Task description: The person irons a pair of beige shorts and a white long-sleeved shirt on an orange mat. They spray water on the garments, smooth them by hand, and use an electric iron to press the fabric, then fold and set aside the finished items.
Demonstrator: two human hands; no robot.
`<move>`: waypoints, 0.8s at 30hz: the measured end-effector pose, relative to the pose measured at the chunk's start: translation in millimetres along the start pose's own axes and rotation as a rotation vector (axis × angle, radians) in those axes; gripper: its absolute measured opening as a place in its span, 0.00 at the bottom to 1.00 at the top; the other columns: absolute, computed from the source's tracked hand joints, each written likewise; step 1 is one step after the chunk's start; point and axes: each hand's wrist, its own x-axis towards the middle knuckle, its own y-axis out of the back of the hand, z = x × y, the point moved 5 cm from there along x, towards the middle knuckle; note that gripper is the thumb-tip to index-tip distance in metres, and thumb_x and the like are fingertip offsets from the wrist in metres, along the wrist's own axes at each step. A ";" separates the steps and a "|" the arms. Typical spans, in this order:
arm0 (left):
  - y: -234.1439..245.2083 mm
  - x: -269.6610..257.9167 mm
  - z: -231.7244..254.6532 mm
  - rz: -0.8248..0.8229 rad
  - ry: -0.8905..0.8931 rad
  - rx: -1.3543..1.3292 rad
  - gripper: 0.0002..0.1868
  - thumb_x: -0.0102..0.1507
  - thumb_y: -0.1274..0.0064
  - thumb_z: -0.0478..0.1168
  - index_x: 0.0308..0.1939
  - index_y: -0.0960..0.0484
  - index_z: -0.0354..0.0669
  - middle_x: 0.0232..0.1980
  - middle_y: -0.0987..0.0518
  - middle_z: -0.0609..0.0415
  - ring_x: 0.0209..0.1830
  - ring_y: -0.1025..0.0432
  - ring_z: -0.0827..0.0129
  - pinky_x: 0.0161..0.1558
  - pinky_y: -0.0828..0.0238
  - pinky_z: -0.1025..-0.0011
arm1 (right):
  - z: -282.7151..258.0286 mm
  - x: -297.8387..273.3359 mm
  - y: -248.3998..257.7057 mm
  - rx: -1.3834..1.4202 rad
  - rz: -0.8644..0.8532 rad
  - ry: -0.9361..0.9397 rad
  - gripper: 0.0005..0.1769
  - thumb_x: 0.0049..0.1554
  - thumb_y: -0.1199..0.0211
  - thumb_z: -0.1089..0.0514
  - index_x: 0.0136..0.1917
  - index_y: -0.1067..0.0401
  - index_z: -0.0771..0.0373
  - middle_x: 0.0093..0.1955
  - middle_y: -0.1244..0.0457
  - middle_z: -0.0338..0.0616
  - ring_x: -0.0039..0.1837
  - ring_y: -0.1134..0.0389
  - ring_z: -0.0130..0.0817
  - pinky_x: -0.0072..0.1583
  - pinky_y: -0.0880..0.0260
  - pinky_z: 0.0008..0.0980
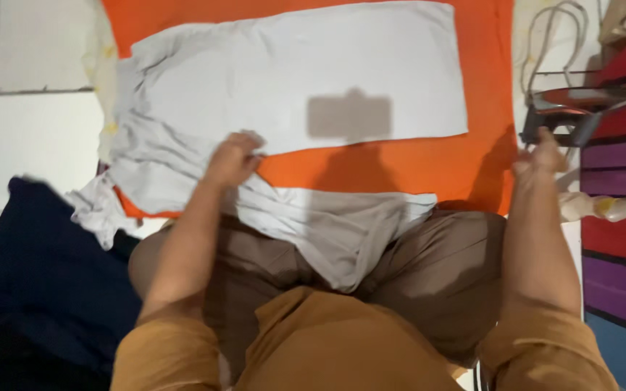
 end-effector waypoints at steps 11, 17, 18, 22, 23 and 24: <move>73.5 -174.7 -101.6 -0.330 0.491 0.400 0.26 0.47 0.29 0.43 0.49 0.14 0.52 0.54 0.19 0.49 0.56 0.28 0.50 0.56 0.33 0.50 | 223.2 -333.5 -55.1 -1.798 -1.499 0.477 0.13 0.55 0.30 0.50 0.42 0.23 0.62 0.38 0.30 0.47 0.40 0.30 0.39 0.44 0.30 0.40; 54.0 -184.6 -125.0 -0.105 0.511 0.289 0.33 0.42 0.28 0.39 0.53 0.16 0.56 0.64 0.25 0.48 0.60 0.32 0.48 0.55 0.31 0.50 | 243.0 -396.6 -26.1 -2.008 -1.762 0.687 0.20 0.34 0.20 0.47 0.35 0.22 0.59 0.45 0.32 0.49 0.49 0.31 0.52 0.47 0.31 0.48; 47.9 -188.9 -127.8 -0.173 0.555 0.306 0.28 0.45 0.30 0.39 0.50 0.16 0.55 0.62 0.24 0.50 0.61 0.31 0.50 0.56 0.30 0.51 | 242.1 -395.0 -18.0 -2.071 -1.798 0.710 0.16 0.37 0.23 0.49 0.35 0.22 0.58 0.45 0.32 0.49 0.49 0.31 0.50 0.48 0.30 0.48; 44.4 -176.6 -129.9 -0.259 0.606 0.412 0.09 0.58 0.41 0.37 0.42 0.16 0.53 0.57 0.20 0.52 0.61 0.27 0.53 0.55 0.28 0.51 | 205.2 -364.7 -17.2 -2.105 -1.766 0.554 0.09 0.47 0.31 0.55 0.41 0.24 0.59 0.42 0.31 0.48 0.46 0.30 0.45 0.49 0.30 0.44; 49.3 -169.8 -128.4 -0.235 0.591 0.449 0.06 0.62 0.44 0.36 0.40 0.16 0.53 0.56 0.18 0.52 0.60 0.26 0.52 0.55 0.28 0.50 | 190.6 -355.8 -22.7 -2.052 -1.717 0.452 0.11 0.49 0.32 0.55 0.44 0.26 0.60 0.40 0.31 0.48 0.43 0.30 0.43 0.49 0.30 0.43; 58.8 -166.2 -128.7 -0.147 0.637 0.390 0.07 0.63 0.47 0.36 0.43 0.18 0.52 0.54 0.18 0.48 0.58 0.26 0.49 0.54 0.28 0.49 | 168.2 -348.8 -36.7 -1.826 -1.626 0.499 0.09 0.53 0.35 0.54 0.45 0.26 0.59 0.41 0.32 0.45 0.42 0.29 0.39 0.47 0.29 0.41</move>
